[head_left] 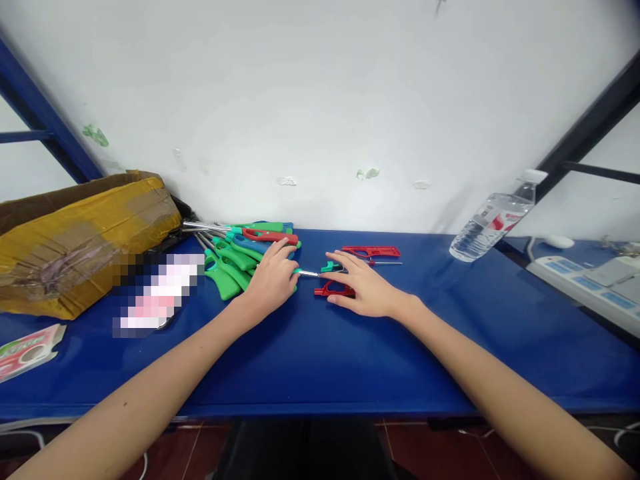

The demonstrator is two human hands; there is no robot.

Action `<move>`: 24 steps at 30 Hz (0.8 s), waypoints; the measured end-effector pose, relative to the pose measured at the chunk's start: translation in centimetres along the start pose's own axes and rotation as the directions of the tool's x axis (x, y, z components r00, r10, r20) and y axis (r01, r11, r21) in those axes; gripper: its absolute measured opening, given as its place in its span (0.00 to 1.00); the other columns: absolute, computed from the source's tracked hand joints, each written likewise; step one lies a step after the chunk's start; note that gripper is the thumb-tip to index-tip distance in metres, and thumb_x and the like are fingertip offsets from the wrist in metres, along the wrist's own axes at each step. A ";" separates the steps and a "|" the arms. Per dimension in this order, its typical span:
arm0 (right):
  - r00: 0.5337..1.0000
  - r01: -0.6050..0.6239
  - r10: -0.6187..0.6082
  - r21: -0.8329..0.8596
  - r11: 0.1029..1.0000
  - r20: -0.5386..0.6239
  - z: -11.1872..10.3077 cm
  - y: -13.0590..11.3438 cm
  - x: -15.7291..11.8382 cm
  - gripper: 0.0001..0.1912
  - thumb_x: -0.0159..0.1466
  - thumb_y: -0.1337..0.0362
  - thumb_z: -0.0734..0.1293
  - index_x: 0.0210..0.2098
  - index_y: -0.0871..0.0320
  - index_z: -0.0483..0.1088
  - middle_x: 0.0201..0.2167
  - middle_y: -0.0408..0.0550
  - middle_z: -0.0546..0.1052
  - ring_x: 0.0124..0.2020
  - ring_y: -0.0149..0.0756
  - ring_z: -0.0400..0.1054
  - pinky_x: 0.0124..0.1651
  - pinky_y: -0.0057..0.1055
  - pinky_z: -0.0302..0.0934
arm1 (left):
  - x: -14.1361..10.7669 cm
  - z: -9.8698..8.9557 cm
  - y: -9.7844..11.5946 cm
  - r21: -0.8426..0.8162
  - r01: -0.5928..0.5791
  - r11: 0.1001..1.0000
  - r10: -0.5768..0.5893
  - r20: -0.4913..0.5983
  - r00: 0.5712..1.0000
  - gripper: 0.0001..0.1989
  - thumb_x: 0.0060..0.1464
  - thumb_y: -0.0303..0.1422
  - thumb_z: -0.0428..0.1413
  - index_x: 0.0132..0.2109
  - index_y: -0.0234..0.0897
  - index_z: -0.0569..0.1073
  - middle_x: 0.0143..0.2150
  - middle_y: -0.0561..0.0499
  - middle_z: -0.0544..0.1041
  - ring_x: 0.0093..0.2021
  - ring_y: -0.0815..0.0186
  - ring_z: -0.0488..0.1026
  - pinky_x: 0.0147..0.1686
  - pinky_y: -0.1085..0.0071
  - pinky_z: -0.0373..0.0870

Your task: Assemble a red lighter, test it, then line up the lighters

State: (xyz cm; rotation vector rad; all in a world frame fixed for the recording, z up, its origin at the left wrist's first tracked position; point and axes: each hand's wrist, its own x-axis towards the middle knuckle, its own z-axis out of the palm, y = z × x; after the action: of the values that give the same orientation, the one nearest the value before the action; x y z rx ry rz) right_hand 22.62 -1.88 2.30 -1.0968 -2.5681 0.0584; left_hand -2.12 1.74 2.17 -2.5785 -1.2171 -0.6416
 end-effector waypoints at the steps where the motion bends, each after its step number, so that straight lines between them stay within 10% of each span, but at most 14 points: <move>1: 1.000 0.000 0.000 -0.005 1.000 0.006 0.0 0.0 0.0 0.29 0.66 0.46 0.63 0.60 0.56 0.70 0.70 0.59 0.57 0.71 0.57 0.47 0.68 0.58 0.50 | 0.0 0.0 0.1 0.003 0.003 1.000 -0.003 0.004 1.000 0.10 0.56 0.27 0.55 0.39 0.30 0.82 0.55 0.36 0.75 0.66 0.46 0.62 0.67 0.47 0.58; 16: 1.000 0.001 -0.001 0.035 0.999 -0.002 0.1 -0.2 0.0 0.29 0.66 0.47 0.64 0.63 0.52 0.67 0.70 0.56 0.57 0.72 0.56 0.46 0.69 0.58 0.49 | 0.0 0.0 0.5 -0.068 -0.040 0.997 0.041 0.017 0.999 0.13 0.60 0.27 0.53 0.44 0.40 0.81 0.52 0.44 0.78 0.64 0.49 0.65 0.66 0.38 0.50; 24: 0.964 -0.175 0.159 -0.059 0.983 -0.212 -2.1 5.1 -1.0 0.19 0.68 0.56 0.62 0.53 0.57 0.74 0.63 0.58 0.66 0.66 0.56 0.57 0.65 0.57 0.56 | -0.1 -0.5 0.7 0.017 -0.109 0.994 0.110 -0.020 0.994 0.14 0.65 0.31 0.49 0.49 0.37 0.79 0.52 0.43 0.77 0.64 0.50 0.64 0.68 0.40 0.48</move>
State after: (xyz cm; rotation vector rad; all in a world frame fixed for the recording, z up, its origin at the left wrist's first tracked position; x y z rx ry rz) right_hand 27.45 0.79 3.10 -1.2752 -2.3068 -0.1093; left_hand -1.80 1.06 2.52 -2.5972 -1.0616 -0.6314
